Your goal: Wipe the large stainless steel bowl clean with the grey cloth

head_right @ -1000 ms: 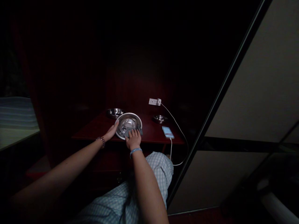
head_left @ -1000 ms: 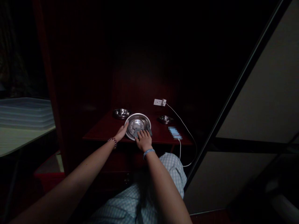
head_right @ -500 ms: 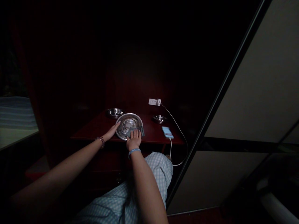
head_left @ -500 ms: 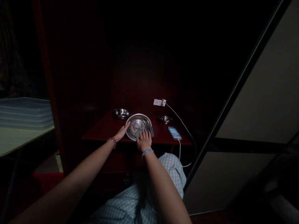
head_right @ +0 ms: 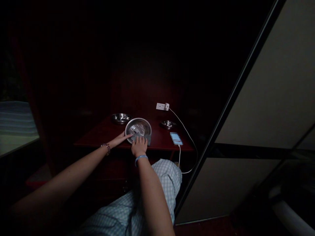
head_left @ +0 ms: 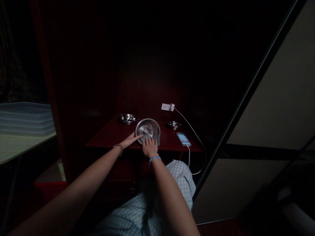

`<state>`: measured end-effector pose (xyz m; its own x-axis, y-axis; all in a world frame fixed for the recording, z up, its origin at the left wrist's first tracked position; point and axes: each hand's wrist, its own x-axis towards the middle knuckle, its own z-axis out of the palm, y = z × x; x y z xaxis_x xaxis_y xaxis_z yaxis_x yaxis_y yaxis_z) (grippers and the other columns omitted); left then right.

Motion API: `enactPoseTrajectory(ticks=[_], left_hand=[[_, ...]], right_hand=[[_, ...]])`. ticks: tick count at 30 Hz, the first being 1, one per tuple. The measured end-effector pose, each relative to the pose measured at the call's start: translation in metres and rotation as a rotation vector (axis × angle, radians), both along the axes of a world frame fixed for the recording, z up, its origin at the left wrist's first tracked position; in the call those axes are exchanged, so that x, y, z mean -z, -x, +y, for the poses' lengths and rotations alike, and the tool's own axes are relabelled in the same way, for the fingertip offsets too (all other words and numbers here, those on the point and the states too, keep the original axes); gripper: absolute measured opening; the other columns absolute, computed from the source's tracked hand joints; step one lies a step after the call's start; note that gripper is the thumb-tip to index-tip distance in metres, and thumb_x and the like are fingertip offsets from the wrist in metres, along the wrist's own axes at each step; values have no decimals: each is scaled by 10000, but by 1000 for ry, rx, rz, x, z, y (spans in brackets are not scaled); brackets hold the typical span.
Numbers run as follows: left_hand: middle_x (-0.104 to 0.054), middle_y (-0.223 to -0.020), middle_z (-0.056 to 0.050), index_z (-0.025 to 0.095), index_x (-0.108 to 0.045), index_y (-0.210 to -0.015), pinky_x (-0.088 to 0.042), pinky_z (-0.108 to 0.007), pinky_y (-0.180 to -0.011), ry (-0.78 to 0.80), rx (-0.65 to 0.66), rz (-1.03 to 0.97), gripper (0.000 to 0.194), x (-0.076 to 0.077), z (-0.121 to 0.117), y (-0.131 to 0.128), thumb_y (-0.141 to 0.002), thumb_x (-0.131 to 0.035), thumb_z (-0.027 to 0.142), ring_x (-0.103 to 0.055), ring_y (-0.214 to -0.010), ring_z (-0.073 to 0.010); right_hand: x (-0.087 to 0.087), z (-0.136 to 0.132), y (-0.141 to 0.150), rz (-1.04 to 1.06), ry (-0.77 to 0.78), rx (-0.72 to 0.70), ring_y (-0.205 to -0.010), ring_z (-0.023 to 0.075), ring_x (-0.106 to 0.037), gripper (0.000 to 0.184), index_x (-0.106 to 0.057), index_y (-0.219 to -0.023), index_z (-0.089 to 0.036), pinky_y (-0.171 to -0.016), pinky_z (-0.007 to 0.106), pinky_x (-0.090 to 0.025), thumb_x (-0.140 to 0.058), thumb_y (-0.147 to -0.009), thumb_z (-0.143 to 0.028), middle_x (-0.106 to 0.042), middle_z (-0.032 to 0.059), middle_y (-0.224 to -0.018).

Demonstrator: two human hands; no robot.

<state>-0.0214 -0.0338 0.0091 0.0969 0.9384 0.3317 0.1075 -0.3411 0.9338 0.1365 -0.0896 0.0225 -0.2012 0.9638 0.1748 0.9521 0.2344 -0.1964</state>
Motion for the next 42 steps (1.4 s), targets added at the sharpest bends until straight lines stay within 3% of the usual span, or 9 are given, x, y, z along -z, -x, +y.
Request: enactPoseTrajectory(ticks=[4,8,17,24,30,38,42], left_hand=[[-599,-1463,-165,163,-543,-1404,-352,-473,-1203,-23,86,23,887,3,0,-4,-629,-845,470,-546,-1369,-322],[-634,-1421,-168,155,-599,-1346,-364,-485,-1194,-5,125,31,857,6,2,-3,-626,-829,558,-561,-1354,-337],[-660,-1385,-177,128,-664,-1274,-377,-438,-1191,50,-21,-35,822,1,5,-1,-710,-686,725,-573,-1343,-341],[-668,-1376,-169,108,-626,-1319,-400,-414,-1173,52,-101,5,823,2,9,1,-826,-522,758,-560,-1359,-319],[-689,-1347,-158,113,-632,-1306,-393,-396,-1177,48,-104,8,747,4,14,2,-883,-477,709,-584,-1338,-297],[-697,-1331,-168,125,-649,-1295,-414,-419,-1158,24,-90,-49,763,11,22,4,-844,-540,732,-590,-1331,-323],[-690,-1345,-164,117,-634,-1313,-393,-406,-1175,26,-75,-49,726,12,23,3,-881,-524,689,-577,-1346,-315]], right_hand=[[-1,-1,2,29,10,-14,-1552,258,-229,594,-332,-1596,-139,-1254,513,-115,-184,-1067,-365,-309,128,-1647],[-3,-2,4,47,31,-25,-1552,268,-225,605,-327,-1593,-109,-1261,499,-95,-169,-1074,-376,-301,131,-1651],[-12,-3,7,128,116,-192,-1548,210,-243,650,-301,-1603,-139,-1267,448,-108,-239,-1070,-507,-320,121,-1648],[-6,-2,2,58,-12,-268,-1500,215,-350,591,-363,-1580,-164,-1249,427,-195,-318,-1066,-453,-423,115,-1601],[-5,0,-3,-64,-79,-189,-1470,214,-394,549,-468,-1525,-180,-1241,418,-200,-305,-1069,-439,-492,98,-1556],[7,11,-11,-209,-241,-27,-1511,259,-323,563,-534,-1481,-146,-1261,489,-33,-286,-1056,-420,-481,137,-1554],[13,17,-12,-191,-276,22,-1536,257,-267,555,-515,-1493,-125,-1267,461,34,-344,-1037,-391,-425,137,-1589]])
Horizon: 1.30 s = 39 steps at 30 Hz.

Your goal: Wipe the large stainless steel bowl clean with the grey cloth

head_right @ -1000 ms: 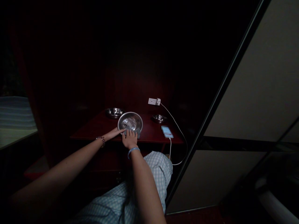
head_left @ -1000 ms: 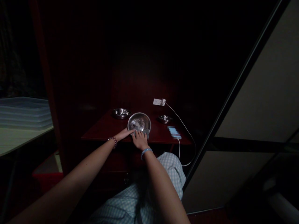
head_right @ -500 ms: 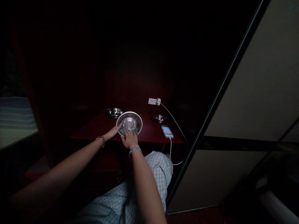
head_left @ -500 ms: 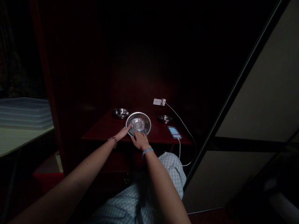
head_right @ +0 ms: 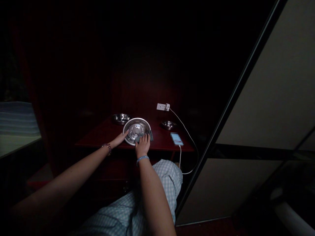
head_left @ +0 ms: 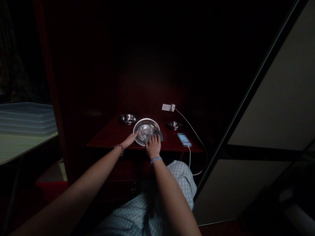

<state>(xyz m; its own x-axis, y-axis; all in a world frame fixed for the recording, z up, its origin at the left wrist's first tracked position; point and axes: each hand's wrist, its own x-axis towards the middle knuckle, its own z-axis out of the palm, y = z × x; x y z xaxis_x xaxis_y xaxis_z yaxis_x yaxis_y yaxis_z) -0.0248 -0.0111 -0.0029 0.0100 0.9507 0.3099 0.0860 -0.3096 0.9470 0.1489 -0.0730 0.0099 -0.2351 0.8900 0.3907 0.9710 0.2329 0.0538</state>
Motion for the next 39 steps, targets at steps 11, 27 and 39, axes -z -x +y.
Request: enactPoseTrajectory(ticks=[11,27,39], left_hand=[[-537,-1522,-174,129,-500,-1466,-321,-420,-1220,-23,20,-23,809,-4,-11,0,-872,-561,675,-488,-1430,-307],[-581,-1484,-156,155,-509,-1431,-341,-431,-1212,-93,82,112,798,-3,-12,-1,-776,-721,559,-525,-1388,-307],[-662,-1383,-165,134,-634,-1300,-395,-465,-1171,-36,66,-2,836,-7,-19,-2,-666,-768,662,-571,-1335,-351]], right_hand=[[-3,-9,8,42,90,15,-1539,289,-253,565,-463,-1523,-90,-1251,499,-41,-255,-1050,-319,-367,166,-1615],[-11,-24,22,176,172,-60,-1487,306,-357,612,-398,-1562,-112,-1226,500,-169,-259,-1065,-441,-439,171,-1575],[-13,-23,23,217,205,-318,-1438,255,-435,653,-410,-1528,-123,-1226,435,-235,-380,-1041,-557,-502,154,-1540]])
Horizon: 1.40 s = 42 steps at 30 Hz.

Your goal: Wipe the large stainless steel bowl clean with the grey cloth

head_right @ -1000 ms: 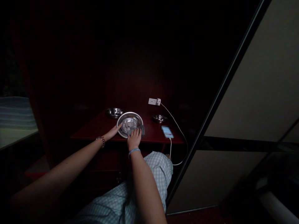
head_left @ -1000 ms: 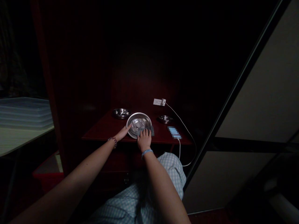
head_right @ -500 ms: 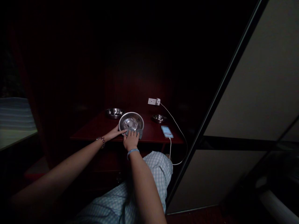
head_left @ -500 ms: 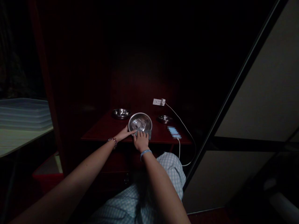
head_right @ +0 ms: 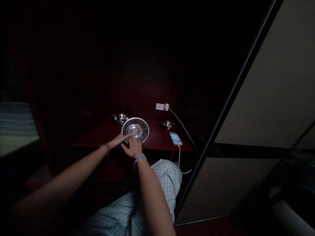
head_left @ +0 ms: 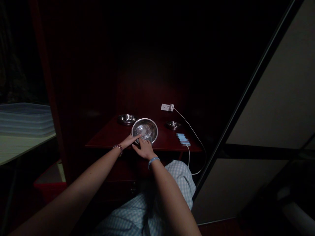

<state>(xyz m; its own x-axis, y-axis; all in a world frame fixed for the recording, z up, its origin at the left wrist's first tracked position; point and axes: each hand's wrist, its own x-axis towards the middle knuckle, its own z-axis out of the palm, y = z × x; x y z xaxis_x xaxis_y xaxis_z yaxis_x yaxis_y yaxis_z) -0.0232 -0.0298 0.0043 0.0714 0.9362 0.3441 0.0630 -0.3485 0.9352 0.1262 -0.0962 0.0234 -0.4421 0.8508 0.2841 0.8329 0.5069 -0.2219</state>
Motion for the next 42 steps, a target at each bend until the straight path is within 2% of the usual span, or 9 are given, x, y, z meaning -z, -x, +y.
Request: enactPoseTrajectory(ticks=[7,15,18,23,27,32,39,42], left_hand=[[-625,-1419,-186,122,-612,-1297,-374,-483,-1185,-15,-28,-32,821,7,10,0,-667,-776,622,-551,-1353,-345],[-588,-1457,-187,138,-529,-1385,-332,-481,-1209,-59,-78,-18,788,9,16,-1,-722,-763,494,-529,-1380,-323],[-559,-1482,-215,113,-494,-1413,-319,-469,-1214,-53,-93,-34,804,8,15,-1,-728,-762,437,-518,-1392,-324],[-543,-1506,-205,135,-492,-1424,-327,-456,-1211,5,-100,-31,759,8,16,0,-755,-756,379,-508,-1406,-310],[-568,-1484,-197,137,-517,-1405,-333,-465,-1209,31,-95,-31,725,6,16,1,-757,-766,348,-516,-1398,-316],[-599,-1454,-180,143,-535,-1397,-340,-463,-1211,22,-96,-51,705,6,15,0,-780,-761,398,-528,-1387,-312],[-637,-1413,-164,141,-558,-1375,-372,-451,-1191,14,-100,-50,678,9,15,0,-803,-724,464,-555,-1359,-312],[-636,-1413,-170,124,-547,-1377,-372,-437,-1190,13,-105,-49,666,6,13,0,-817,-702,449,-563,-1350,-305]], right_hand=[[1,-1,-3,-50,-73,-29,-1425,261,-447,605,-440,-1512,-117,-1214,410,-259,-458,-1029,-480,-505,152,-1538],[-2,2,-3,-82,-95,133,-1363,250,-513,504,-566,-1434,-159,-1190,411,-280,-333,-1068,-417,-616,113,-1439],[-1,5,-7,-109,-107,214,-1414,276,-460,535,-612,-1395,-143,-1218,456,-217,-303,-1066,-432,-600,136,-1450],[7,12,-13,-138,-145,321,-1553,278,-214,576,-511,-1486,-76,-1267,461,-4,-327,-1047,-399,-388,161,-1604],[10,15,-13,-172,-126,358,-1562,275,-180,587,-464,-1524,-104,-1261,478,60,-323,-1038,-401,-336,137,-1630],[10,13,-13,-191,-123,337,-1556,304,-197,612,-452,-1524,-57,-1258,503,25,-277,-1045,-395,-339,170,-1621],[13,10,-12,-167,-140,309,-1543,310,-239,614,-473,-1515,-76,-1250,525,-5,-263,-1047,-412,-386,180,-1599],[16,9,-11,-176,-153,311,-1540,307,-248,601,-468,-1525,-115,-1248,530,-35,-238,-1058,-416,-399,151,-1602]])
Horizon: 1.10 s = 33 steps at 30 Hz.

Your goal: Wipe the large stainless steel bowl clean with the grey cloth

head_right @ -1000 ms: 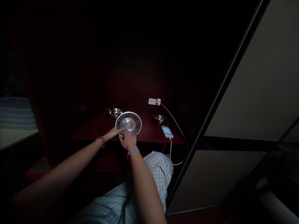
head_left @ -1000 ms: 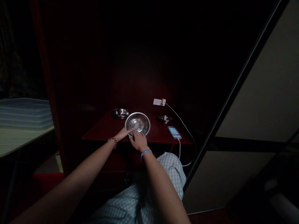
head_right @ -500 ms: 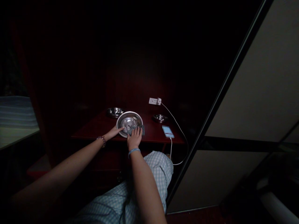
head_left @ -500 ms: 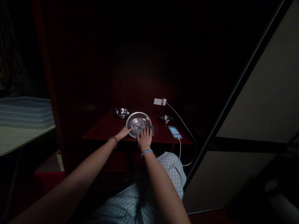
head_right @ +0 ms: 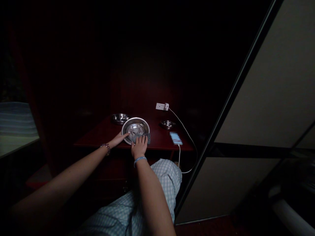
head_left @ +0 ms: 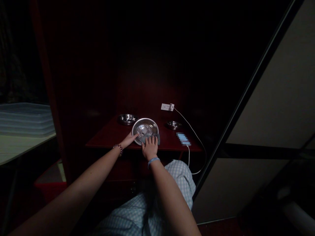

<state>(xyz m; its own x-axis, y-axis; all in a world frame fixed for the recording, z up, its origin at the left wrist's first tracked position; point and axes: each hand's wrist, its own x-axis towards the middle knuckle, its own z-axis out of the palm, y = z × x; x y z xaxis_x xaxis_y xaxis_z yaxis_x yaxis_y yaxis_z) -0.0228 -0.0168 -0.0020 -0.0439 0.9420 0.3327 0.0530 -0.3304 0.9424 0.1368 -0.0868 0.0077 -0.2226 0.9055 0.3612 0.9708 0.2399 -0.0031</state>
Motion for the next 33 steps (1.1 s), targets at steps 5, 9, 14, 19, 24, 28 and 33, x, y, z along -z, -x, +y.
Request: enactPoseTrajectory(ticks=[5,9,14,19,24,28,33], left_hand=[[-596,-1469,-150,153,-507,-1425,-329,-411,-1218,-15,12,47,674,-6,-7,1,-831,-692,414,-533,-1384,-289],[-552,-1518,-127,193,-457,-1474,-312,-394,-1229,-66,42,99,754,-5,-11,2,-810,-723,432,-492,-1421,-283],[-578,-1483,-158,164,-496,-1428,-336,-433,-1216,-56,95,120,814,1,-5,1,-740,-770,502,-532,-1381,-302],[-634,-1402,-210,99,-591,-1313,-384,-484,-1176,-37,120,90,872,3,1,1,-635,-800,606,-582,-1318,-354],[-701,-1309,-186,102,-645,-1244,-417,-482,-1148,-29,86,52,811,-3,-6,1,-648,-770,638,-617,-1270,-358],[-753,-1196,-170,104,-681,-1172,-468,-481,-1098,26,35,50,728,-6,-12,1,-664,-771,617,-653,-1210,-359],[-744,-1216,-172,111,-678,-1155,-487,-456,-1079,13,18,2,728,-2,-7,1,-653,-767,631,-651,-1216,-352]], right_hand=[[2,0,4,53,13,-8,-1530,307,-273,598,-458,-1533,-116,-1244,523,-77,-225,-1064,-405,-415,155,-1592],[1,-3,7,104,28,-4,-1515,333,-304,617,-428,-1552,-119,-1232,540,-120,-228,-1061,-434,-423,163,-1585],[1,-8,11,112,38,-34,-1511,353,-304,671,-369,-1574,-75,-1241,523,-139,-255,-1055,-485,-399,184,-1596],[-1,-9,13,113,71,-107,-1501,326,-333,687,-340,-1590,-106,-1246,506,-162,-271,-1053,-529,-396,167,-1603],[-3,-7,13,132,100,-238,-1493,307,-350,700,-357,-1574,-86,-1251,501,-178,-312,-1050,-548,-407,177,-1597],[-1,-5,13,145,76,-300,-1477,294,-379,704,-361,-1566,-86,-1249,491,-197,-351,-1043,-558,-429,185,-1583],[-4,-5,11,119,77,-315,-1461,284,-401,669,-373,-1559,-81,-1245,469,-218,-371,-1051,-515,-446,165,-1577]])
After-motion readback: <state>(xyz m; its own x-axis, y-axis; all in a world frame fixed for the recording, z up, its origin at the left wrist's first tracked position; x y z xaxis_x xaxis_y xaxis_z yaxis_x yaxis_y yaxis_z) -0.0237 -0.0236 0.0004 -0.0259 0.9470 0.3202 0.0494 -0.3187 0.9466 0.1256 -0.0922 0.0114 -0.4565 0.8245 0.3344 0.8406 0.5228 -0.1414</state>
